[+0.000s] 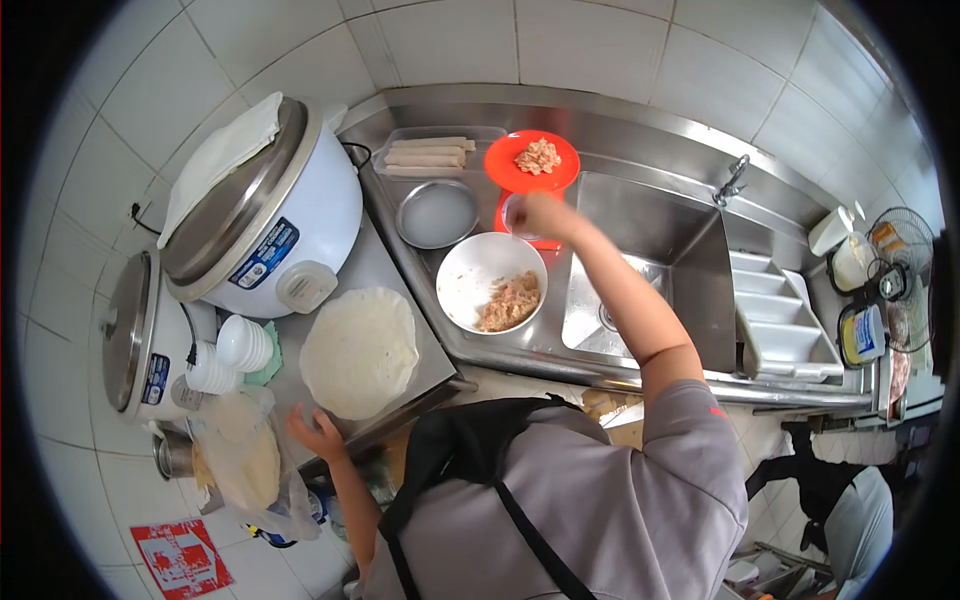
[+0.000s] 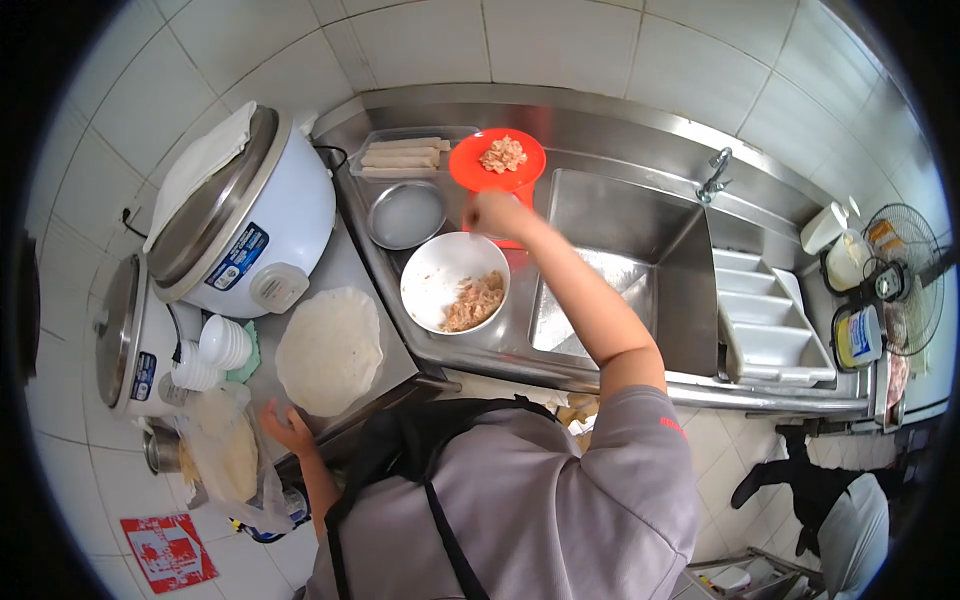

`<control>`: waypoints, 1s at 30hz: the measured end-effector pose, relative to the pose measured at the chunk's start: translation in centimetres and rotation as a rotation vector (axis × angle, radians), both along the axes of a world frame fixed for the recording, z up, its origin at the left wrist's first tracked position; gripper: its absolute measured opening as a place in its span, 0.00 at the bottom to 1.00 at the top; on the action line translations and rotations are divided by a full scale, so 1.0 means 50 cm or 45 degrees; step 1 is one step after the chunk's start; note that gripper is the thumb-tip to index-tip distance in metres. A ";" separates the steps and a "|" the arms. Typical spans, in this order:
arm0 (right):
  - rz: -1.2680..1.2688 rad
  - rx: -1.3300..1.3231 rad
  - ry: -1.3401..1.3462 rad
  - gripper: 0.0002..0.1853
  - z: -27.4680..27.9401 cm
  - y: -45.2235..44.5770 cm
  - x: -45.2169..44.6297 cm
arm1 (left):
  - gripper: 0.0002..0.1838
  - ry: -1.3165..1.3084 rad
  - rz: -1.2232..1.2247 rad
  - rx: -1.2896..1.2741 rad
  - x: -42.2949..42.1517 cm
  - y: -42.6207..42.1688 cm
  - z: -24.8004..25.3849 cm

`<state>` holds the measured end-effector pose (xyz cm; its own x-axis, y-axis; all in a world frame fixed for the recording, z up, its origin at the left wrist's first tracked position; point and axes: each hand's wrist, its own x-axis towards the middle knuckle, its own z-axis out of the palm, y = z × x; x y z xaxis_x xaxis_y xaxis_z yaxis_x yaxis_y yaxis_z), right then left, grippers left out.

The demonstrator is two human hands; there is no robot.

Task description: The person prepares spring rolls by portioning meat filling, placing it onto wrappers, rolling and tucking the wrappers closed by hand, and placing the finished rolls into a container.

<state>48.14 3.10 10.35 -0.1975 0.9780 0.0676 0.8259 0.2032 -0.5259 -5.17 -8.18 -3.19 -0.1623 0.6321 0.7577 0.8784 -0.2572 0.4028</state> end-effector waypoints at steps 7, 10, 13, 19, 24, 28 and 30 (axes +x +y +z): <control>-0.539 0.460 -0.058 0.07 0.045 0.211 0.158 | 0.16 -0.060 0.008 0.009 0.008 -0.002 0.012; -0.590 0.357 -0.167 0.06 0.029 0.239 0.181 | 0.16 -0.066 0.014 0.027 0.015 -0.005 0.018; -0.615 0.250 0.069 0.07 0.091 0.213 0.158 | 0.16 -0.058 0.012 0.025 0.017 -0.005 0.018; -0.484 0.064 0.000 0.12 0.115 0.244 0.176 | 0.16 -0.085 -0.017 -0.027 0.021 -0.007 0.031; -0.392 -0.237 -0.310 0.20 0.066 0.277 0.175 | 0.16 -0.108 -0.003 -0.016 0.021 -0.007 0.028; -0.411 -0.443 -0.337 0.19 0.074 0.231 0.123 | 0.16 -0.126 -0.027 0.003 0.022 -0.005 0.034; -0.346 -0.587 -0.305 0.20 0.054 0.238 0.115 | 0.16 -0.084 -0.020 0.022 0.024 -0.010 0.039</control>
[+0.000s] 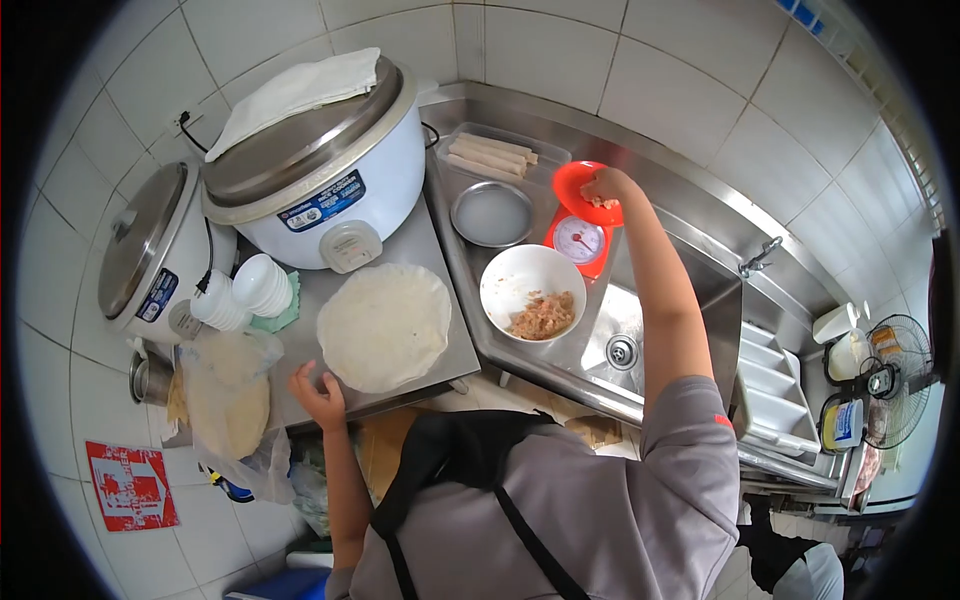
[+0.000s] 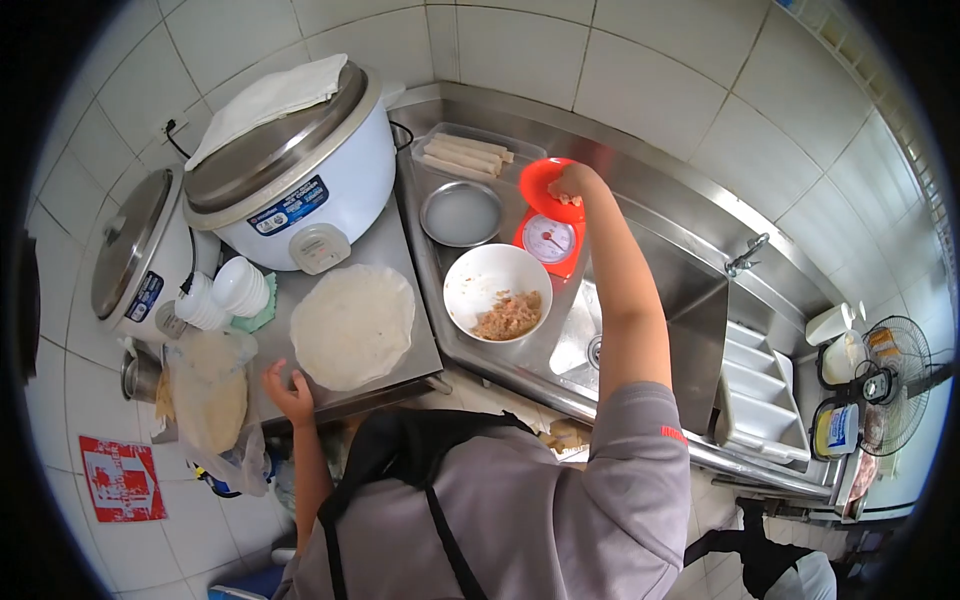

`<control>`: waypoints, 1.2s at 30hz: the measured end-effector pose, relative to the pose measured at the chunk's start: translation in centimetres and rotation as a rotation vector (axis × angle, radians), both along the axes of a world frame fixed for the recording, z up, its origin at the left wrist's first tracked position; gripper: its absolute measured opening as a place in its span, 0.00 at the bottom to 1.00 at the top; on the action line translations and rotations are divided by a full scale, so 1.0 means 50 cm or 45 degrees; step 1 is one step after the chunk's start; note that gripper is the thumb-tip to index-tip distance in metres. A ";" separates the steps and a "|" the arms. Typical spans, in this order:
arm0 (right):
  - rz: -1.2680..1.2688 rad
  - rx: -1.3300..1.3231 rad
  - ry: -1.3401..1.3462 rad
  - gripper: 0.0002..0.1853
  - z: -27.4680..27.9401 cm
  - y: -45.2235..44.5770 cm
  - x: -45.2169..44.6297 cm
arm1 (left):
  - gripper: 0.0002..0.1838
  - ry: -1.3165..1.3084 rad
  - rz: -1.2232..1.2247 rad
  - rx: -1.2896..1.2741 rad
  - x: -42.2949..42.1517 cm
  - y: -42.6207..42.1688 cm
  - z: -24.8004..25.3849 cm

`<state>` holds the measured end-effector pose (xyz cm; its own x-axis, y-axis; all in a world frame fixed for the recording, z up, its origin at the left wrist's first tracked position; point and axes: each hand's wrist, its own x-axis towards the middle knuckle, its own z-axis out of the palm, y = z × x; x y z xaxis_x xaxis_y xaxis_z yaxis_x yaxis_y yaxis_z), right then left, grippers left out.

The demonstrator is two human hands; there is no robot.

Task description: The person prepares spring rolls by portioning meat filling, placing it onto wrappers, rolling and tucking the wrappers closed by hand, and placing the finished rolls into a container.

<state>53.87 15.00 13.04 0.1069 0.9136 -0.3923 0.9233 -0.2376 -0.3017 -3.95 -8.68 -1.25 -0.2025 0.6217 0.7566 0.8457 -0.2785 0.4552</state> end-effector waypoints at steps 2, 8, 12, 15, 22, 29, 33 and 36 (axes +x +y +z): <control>-0.014 0.051 -0.027 0.14 -0.020 0.011 -0.008 | 0.16 -0.014 0.000 -0.024 -0.001 -0.002 0.000; 0.062 -0.014 0.311 0.06 -0.023 -0.030 -0.026 | 0.15 -0.259 -0.077 -0.107 -0.012 -0.008 0.005; 0.021 -0.130 1.158 0.18 0.014 -0.055 -0.043 | 0.16 -0.367 -0.088 -0.009 -0.010 -0.012 0.026; 0.151 -0.131 1.445 0.22 0.050 -0.071 -0.142 | 0.16 -0.345 -0.131 -0.032 -0.014 -0.003 0.054; 0.780 0.039 1.032 0.20 -0.105 -0.143 -0.621 | 0.15 -0.400 -0.393 -0.344 0.029 0.097 0.057; 0.670 0.890 0.733 0.23 -0.173 -0.224 -0.713 | 0.13 -0.251 -0.630 -0.472 0.072 0.127 0.084; 0.571 0.650 0.831 0.13 -0.214 -0.228 -0.707 | 0.10 -0.207 -0.773 -0.330 0.107 0.162 0.063; 0.731 1.016 0.683 0.13 -0.245 -0.229 -0.720 | 0.10 -0.061 -0.694 -0.382 0.113 0.177 0.039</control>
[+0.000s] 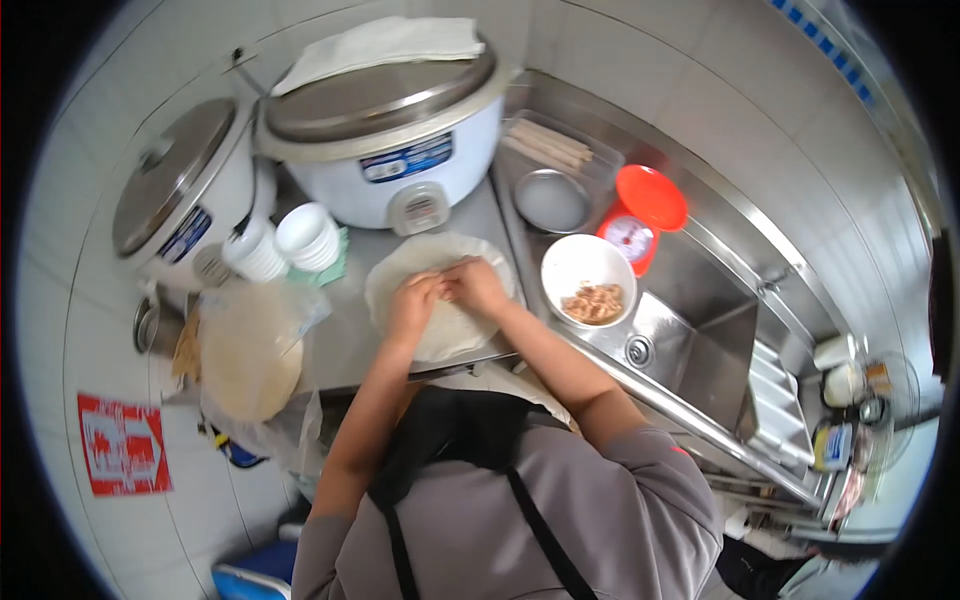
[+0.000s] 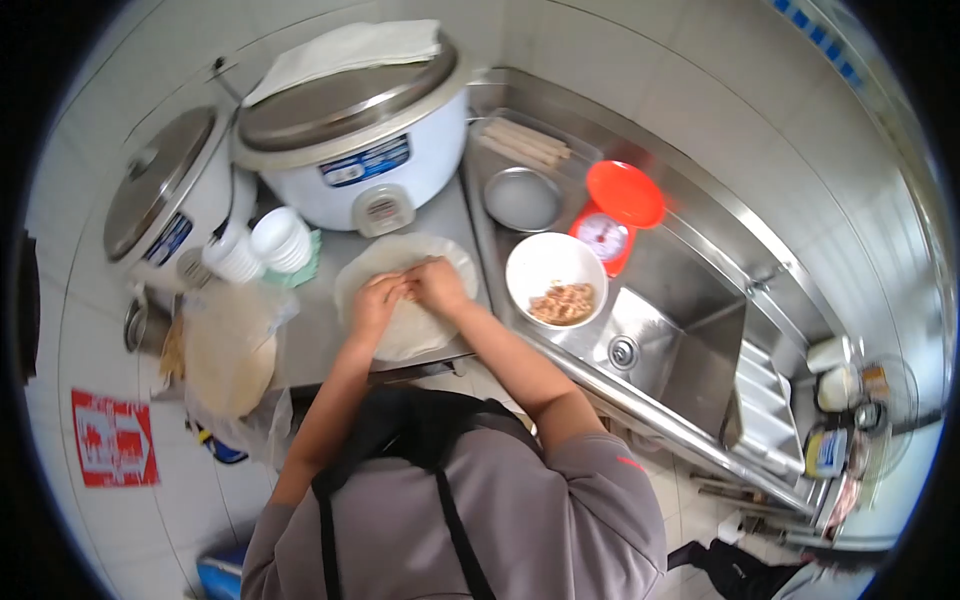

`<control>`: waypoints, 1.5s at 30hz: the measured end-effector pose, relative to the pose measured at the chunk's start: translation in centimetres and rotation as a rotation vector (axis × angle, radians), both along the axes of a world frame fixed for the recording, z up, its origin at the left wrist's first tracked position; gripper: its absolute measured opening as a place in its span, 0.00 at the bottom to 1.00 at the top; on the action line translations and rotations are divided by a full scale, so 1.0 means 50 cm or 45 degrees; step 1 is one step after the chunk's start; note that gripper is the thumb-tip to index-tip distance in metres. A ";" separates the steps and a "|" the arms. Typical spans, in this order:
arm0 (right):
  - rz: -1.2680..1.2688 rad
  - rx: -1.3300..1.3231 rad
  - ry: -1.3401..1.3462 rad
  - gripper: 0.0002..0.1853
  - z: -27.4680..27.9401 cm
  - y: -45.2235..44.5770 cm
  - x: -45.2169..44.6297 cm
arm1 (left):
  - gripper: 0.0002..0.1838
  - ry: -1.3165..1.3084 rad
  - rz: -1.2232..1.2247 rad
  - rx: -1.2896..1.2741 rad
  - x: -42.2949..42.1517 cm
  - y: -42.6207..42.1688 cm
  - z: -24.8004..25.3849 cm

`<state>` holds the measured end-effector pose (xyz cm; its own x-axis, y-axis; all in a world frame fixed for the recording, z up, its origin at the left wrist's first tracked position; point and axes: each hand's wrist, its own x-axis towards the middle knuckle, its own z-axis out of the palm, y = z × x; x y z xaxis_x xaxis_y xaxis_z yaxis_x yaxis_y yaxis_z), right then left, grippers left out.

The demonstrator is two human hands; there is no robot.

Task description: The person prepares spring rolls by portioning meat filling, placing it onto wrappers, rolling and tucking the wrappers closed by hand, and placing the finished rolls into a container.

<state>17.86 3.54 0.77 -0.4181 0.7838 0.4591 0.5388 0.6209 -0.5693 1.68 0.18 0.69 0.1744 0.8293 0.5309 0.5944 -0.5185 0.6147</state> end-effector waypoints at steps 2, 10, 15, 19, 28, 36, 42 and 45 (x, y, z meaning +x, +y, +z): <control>0.020 -0.019 -0.033 0.12 -0.006 0.006 0.006 | 0.10 0.011 -0.051 -0.054 -0.008 -0.001 0.001; -0.069 -0.283 -0.084 0.21 0.024 -0.008 0.035 | 0.10 -0.094 -0.170 -0.175 -0.029 0.015 0.047; -0.117 -0.269 -0.540 0.26 0.020 0.000 0.013 | 0.13 0.188 -0.300 -0.482 -0.042 0.043 0.036; -0.099 -0.217 -0.444 0.28 0.022 -0.001 0.030 | 0.17 -0.011 -0.289 -0.477 -0.051 0.037 0.037; -0.015 -0.252 -0.486 0.24 0.022 0.006 -0.009 | 0.27 0.409 -0.276 -0.447 -0.056 0.048 0.020; -0.044 -0.166 -0.610 0.16 0.028 -0.009 -0.042 | 0.19 0.278 -0.307 -0.422 -0.102 0.024 0.033; -0.096 -0.197 -0.596 0.11 0.063 -0.029 -0.066 | 0.18 0.305 -0.375 -0.418 -0.140 0.022 0.037; -0.039 -0.062 -0.527 0.15 0.030 -0.023 -0.088 | 0.18 -0.064 -0.431 -0.417 -0.154 0.014 0.023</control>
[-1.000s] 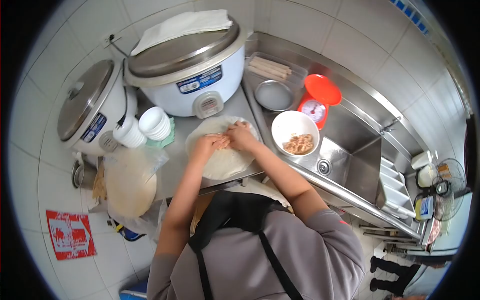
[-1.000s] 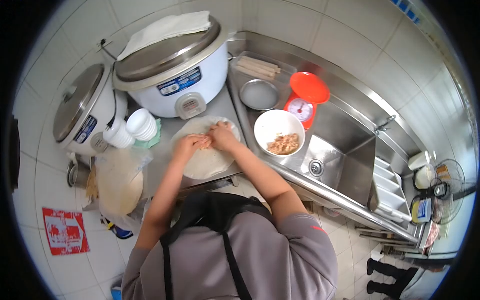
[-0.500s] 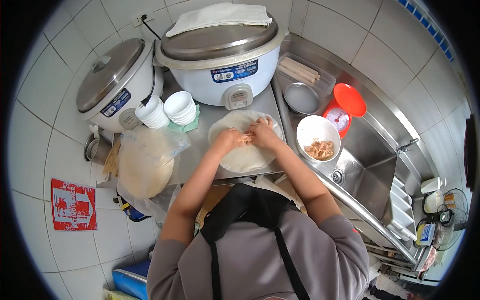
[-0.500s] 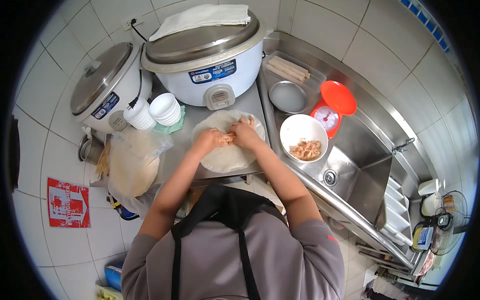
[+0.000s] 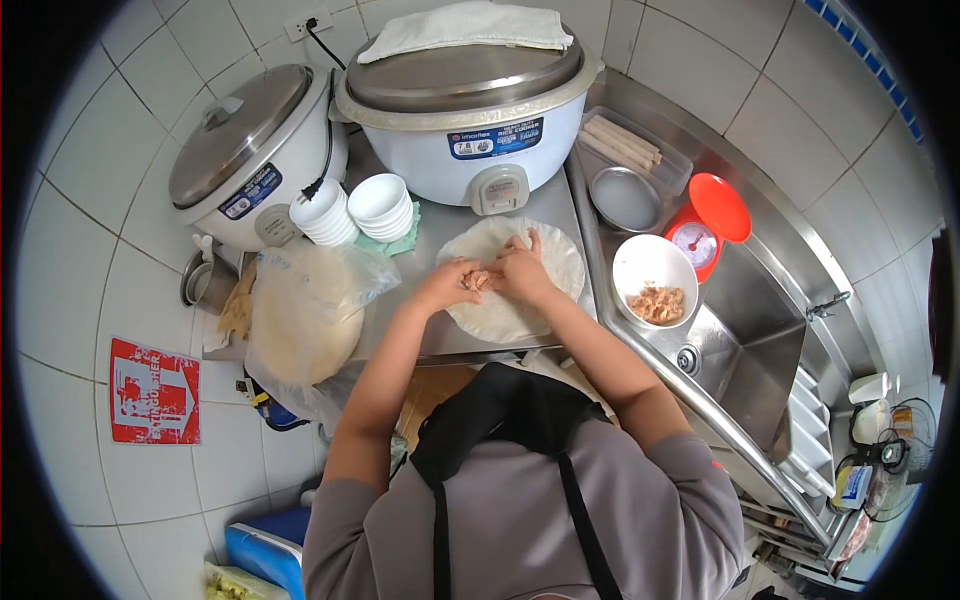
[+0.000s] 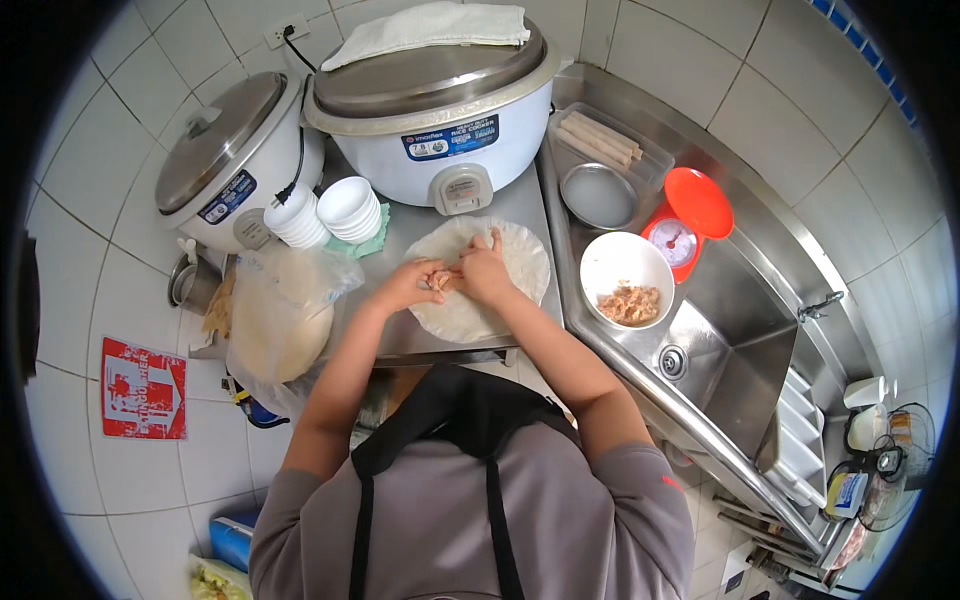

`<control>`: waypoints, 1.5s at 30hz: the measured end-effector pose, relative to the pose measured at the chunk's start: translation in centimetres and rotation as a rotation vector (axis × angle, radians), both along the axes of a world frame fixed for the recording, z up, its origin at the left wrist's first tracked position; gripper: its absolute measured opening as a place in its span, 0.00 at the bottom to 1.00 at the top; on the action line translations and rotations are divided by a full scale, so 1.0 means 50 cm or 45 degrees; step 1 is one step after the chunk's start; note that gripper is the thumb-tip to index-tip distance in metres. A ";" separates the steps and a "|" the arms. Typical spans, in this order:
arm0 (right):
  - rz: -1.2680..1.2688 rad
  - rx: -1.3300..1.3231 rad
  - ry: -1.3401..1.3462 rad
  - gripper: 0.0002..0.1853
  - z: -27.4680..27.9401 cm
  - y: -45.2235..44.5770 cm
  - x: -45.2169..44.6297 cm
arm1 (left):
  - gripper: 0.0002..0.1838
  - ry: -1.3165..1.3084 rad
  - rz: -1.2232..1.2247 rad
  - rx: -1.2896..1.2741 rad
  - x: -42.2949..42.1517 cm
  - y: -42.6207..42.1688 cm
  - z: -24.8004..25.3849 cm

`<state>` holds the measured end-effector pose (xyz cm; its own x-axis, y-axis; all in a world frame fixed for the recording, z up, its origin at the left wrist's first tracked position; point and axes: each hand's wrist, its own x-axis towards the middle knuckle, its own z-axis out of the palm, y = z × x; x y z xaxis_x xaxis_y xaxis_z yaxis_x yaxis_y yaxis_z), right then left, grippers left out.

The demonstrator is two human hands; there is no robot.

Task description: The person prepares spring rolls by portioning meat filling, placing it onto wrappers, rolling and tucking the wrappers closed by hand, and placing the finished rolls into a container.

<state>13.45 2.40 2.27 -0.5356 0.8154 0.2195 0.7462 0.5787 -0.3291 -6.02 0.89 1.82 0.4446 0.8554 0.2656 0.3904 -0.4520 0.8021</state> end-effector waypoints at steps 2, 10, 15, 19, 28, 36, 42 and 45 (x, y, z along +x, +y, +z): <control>-0.005 0.026 -0.043 0.15 -0.015 0.003 -0.018 | 0.19 0.199 0.073 -0.115 -0.004 -0.002 0.007; 0.012 0.004 -0.232 0.13 0.020 -0.011 -0.032 | 0.14 0.263 0.052 0.151 -0.021 -0.026 0.023; -0.031 -0.007 -0.227 0.11 0.009 -0.011 -0.060 | 0.15 0.354 0.070 0.040 -0.033 -0.009 0.005; -0.067 -0.037 -0.250 0.10 0.019 -0.016 -0.036 | 0.20 0.322 0.198 0.153 -0.015 -0.031 0.024; -0.162 0.036 -0.185 0.10 0.002 -0.015 0.015 | 0.14 0.404 0.369 0.305 0.062 -0.052 0.029; -0.205 0.009 -0.097 0.10 -0.002 -0.013 0.065 | 0.16 0.403 0.321 0.281 0.125 -0.014 -0.033; -0.251 -0.029 -0.048 0.16 -0.009 -0.004 0.118 | 0.09 0.085 0.379 0.463 0.175 -0.027 -0.009; -0.223 -0.076 0.003 0.18 -0.007 0.004 0.130 | 0.09 0.177 0.233 0.471 0.189 -0.024 0.006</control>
<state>19.96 2.59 1.93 -0.3841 0.9078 0.1687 0.8328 0.4195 -0.3611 3.42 -0.29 2.13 0.3478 0.7819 0.5174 0.5835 -0.6125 0.5332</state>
